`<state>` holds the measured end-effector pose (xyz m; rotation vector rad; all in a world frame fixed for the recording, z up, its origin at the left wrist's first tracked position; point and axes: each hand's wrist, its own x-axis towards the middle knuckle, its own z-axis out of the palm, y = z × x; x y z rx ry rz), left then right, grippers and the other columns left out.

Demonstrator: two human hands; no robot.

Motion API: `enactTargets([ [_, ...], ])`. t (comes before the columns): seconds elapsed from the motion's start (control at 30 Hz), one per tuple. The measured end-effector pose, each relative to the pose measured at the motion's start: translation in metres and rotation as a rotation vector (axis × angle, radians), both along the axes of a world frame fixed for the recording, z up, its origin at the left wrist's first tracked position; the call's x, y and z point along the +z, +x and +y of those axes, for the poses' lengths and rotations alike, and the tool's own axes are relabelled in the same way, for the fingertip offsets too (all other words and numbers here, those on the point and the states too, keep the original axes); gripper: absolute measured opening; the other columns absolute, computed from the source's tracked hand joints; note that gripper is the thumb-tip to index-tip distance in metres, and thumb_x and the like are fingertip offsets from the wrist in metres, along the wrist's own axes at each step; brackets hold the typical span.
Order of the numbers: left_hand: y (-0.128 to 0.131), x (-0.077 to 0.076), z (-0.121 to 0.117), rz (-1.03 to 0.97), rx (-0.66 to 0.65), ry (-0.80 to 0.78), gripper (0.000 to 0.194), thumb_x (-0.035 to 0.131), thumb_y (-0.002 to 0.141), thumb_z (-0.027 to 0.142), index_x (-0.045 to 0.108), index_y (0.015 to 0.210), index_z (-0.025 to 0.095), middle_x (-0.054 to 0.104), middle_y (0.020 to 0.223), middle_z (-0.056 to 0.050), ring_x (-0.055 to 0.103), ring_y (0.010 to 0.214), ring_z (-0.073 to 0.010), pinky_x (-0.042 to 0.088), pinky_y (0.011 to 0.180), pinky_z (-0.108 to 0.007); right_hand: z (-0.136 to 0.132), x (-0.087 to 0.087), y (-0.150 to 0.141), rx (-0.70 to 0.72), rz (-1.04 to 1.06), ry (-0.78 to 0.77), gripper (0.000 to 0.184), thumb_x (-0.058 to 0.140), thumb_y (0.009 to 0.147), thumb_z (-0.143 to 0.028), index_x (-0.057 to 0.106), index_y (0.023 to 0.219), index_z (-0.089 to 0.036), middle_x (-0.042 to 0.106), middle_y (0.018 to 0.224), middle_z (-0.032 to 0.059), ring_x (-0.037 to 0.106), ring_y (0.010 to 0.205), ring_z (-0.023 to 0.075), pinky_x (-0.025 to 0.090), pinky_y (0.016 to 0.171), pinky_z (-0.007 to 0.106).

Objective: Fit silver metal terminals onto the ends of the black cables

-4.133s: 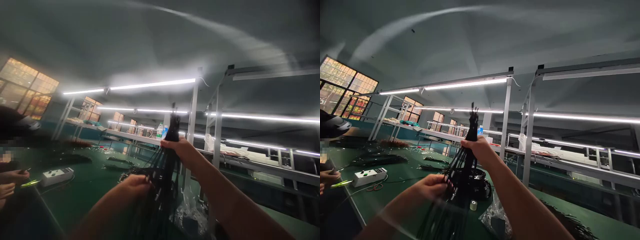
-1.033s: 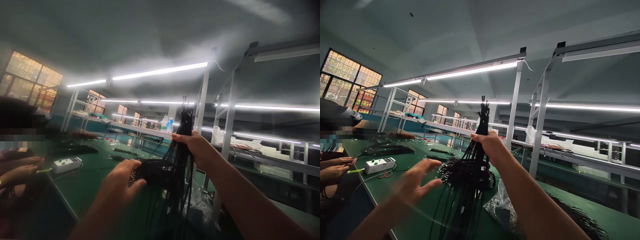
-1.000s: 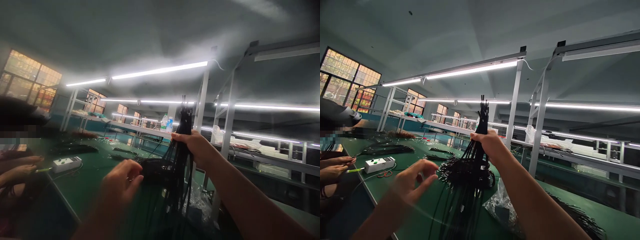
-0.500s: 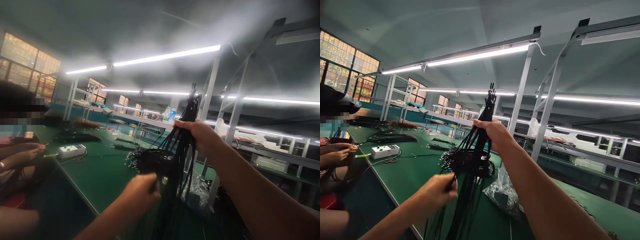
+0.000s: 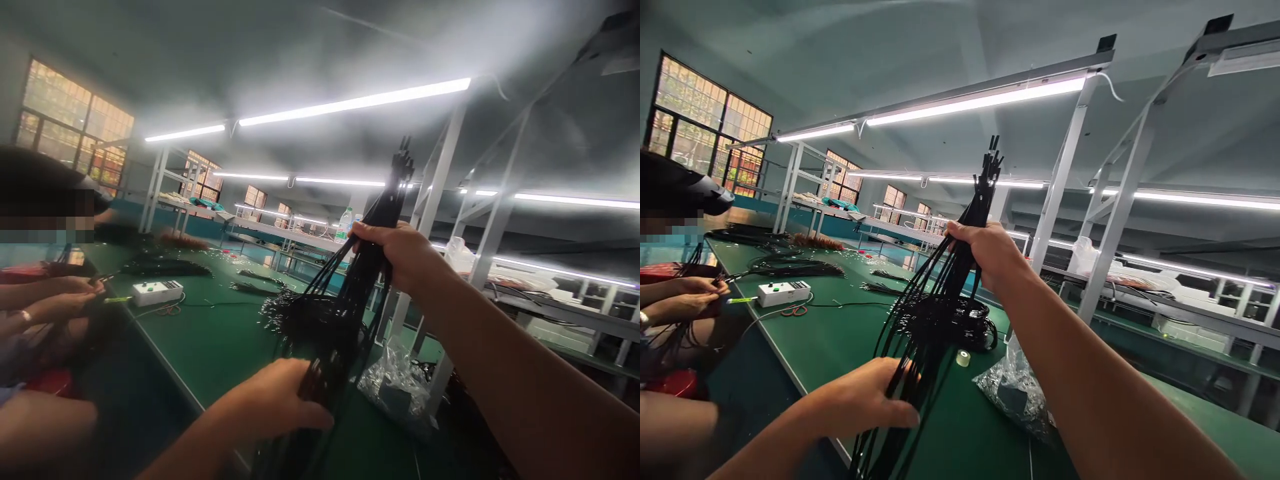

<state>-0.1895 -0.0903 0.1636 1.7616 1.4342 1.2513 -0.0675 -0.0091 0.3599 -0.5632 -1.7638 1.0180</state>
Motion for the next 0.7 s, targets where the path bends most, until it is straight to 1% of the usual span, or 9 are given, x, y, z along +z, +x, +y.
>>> enactTargets([
  [0.1,-0.004,-0.006,0.005,-0.047,-0.006,0.024,0.016,0.065,0.068,0.029,0.055,0.062,0.019,0.047,0.056,0.006,0.043,0.053,-0.0109,0.032,0.049,-0.021,0.001,0.001,-0.002,-0.017,0.011,0.004,0.016,0.067,0.077,-0.019,0.06,0.063,-0.015,0.054,0.053,0.0005,0.052,0.047,0.0116,0.048,0.044,0.027],
  [0.2,-0.009,-0.007,0.007,-0.056,0.005,0.066,0.015,0.057,0.075,0.031,0.061,0.072,0.017,0.055,0.062,0.003,0.049,0.059,-0.0131,0.037,0.053,-0.021,0.007,0.003,0.0,-0.045,0.037,0.022,0.014,0.068,0.076,-0.017,0.061,0.064,-0.015,0.055,0.052,0.0001,0.053,0.047,0.0112,0.048,0.044,0.026],
  [0.3,-0.016,-0.001,0.005,-0.012,0.172,0.148,0.015,0.053,0.078,0.029,0.064,0.076,0.019,0.062,0.072,-0.001,0.054,0.07,-0.017,0.038,0.061,-0.024,0.016,0.004,0.002,-0.051,0.057,0.028,0.012,0.067,0.076,-0.017,0.062,0.065,-0.015,0.057,0.055,-0.0001,0.054,0.048,0.0106,0.048,0.046,0.025],
  [0.4,-0.019,0.003,0.001,0.03,0.321,0.208,0.01,0.059,0.075,0.029,0.065,0.076,0.022,0.063,0.073,0.0,0.056,0.071,-0.0189,0.038,0.062,-0.025,0.021,0.002,0.001,-0.056,0.066,0.024,0.013,0.067,0.076,-0.018,0.062,0.065,-0.014,0.056,0.055,-0.0002,0.053,0.045,0.0102,0.048,0.043,0.025],
  [0.47,-0.019,0.003,-0.005,0.028,0.413,0.255,0.016,0.061,0.074,0.031,0.065,0.088,0.023,0.065,0.08,0.0,0.057,0.074,-0.0199,0.04,0.065,-0.026,0.022,0.002,-0.001,-0.061,0.077,0.026,0.013,0.067,0.075,-0.018,0.062,0.064,-0.014,0.056,0.054,-0.0004,0.052,0.044,0.0101,0.048,0.042,0.025],
  [0.53,-0.015,-0.001,-0.013,0.009,0.536,0.328,0.021,0.056,0.079,0.035,0.061,0.094,0.022,0.064,0.089,-0.002,0.057,0.081,-0.0204,0.04,0.071,-0.028,0.021,0.002,-0.002,-0.063,0.091,0.036,0.014,0.067,0.075,-0.018,0.062,0.063,-0.015,0.056,0.054,-0.0007,0.053,0.045,0.0101,0.049,0.043,0.024],
  [0.6,-0.009,-0.006,-0.021,-0.018,0.617,0.403,0.017,0.051,0.083,0.037,0.059,0.085,0.022,0.062,0.082,0.0,0.055,0.078,-0.0187,0.04,0.071,-0.028,0.019,0.003,-0.003,-0.064,0.097,0.046,0.015,0.067,0.076,-0.018,0.062,0.063,-0.015,0.055,0.054,-0.0009,0.054,0.046,0.0103,0.049,0.044,0.023],
  [0.63,-0.005,-0.009,-0.024,-0.041,0.623,0.428,0.017,0.05,0.084,0.037,0.058,0.079,0.023,0.06,0.076,0.001,0.054,0.072,-0.0173,0.04,0.069,-0.027,0.019,0.003,-0.004,-0.063,0.094,0.052,0.015,0.067,0.076,-0.018,0.062,0.062,-0.016,0.056,0.054,-0.0007,0.055,0.046,0.0106,0.049,0.044,0.023],
  [0.7,0.0,-0.011,-0.026,-0.087,0.569,0.448,0.014,0.051,0.084,0.031,0.058,0.075,0.023,0.058,0.07,0.003,0.052,0.065,-0.015,0.04,0.063,-0.025,0.017,0.003,-0.005,-0.061,0.082,0.068,0.015,0.068,0.076,-0.018,0.062,0.062,-0.016,0.057,0.054,-0.0002,0.055,0.047,0.011,0.05,0.043,0.024],
])
